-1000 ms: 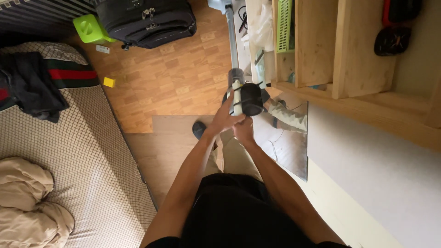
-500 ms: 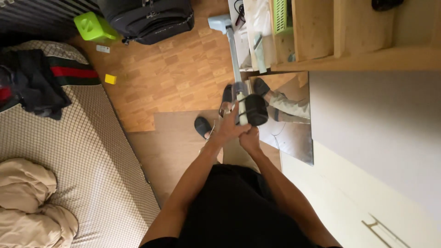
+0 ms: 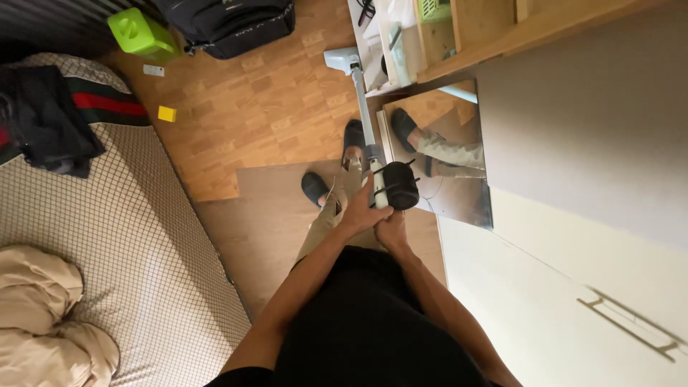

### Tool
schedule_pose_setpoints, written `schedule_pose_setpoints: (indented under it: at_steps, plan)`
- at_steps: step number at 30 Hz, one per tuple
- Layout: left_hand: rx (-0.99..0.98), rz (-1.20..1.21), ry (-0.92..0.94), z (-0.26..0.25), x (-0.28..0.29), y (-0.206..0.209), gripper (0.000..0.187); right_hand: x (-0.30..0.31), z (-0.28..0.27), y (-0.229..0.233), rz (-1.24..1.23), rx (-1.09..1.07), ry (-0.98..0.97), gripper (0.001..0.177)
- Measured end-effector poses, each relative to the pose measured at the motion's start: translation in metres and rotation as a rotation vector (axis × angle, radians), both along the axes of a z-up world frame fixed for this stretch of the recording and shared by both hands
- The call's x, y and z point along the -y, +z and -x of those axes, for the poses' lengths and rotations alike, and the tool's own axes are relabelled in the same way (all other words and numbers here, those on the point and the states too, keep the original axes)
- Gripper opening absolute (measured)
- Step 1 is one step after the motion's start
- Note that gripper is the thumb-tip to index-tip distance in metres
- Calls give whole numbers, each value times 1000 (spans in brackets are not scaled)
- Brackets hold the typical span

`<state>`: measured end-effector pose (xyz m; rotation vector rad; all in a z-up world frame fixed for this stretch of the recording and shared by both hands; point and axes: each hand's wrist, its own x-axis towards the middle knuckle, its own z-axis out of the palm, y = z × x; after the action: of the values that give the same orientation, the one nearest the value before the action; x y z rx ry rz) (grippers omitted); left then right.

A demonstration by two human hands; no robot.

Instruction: Assembling components of a handheld vacuum cleaner and testing parts of the unit.

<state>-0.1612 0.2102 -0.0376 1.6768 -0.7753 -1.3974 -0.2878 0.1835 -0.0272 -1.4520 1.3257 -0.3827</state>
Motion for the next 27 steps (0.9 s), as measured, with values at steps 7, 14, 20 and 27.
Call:
schedule_pose_setpoints:
  at_steps: [7, 14, 20, 27]
  plan:
    - [-33, -99, -23, 15, -20, 14, 121, -23, 20, 1, 7, -2, 10, 40]
    - [18, 40, 27, 62, -42, -27, 117, -30, 48, 10, -208, -97, -60, 30]
    - [-180, 117, 230, 126, -37, -10, 114, -3, 138, -27, 13, -9, 324, 17]
    - [-49, 192, 365, 174, -9, -18, 121, 52, 161, 6, -79, -245, 509, 19]
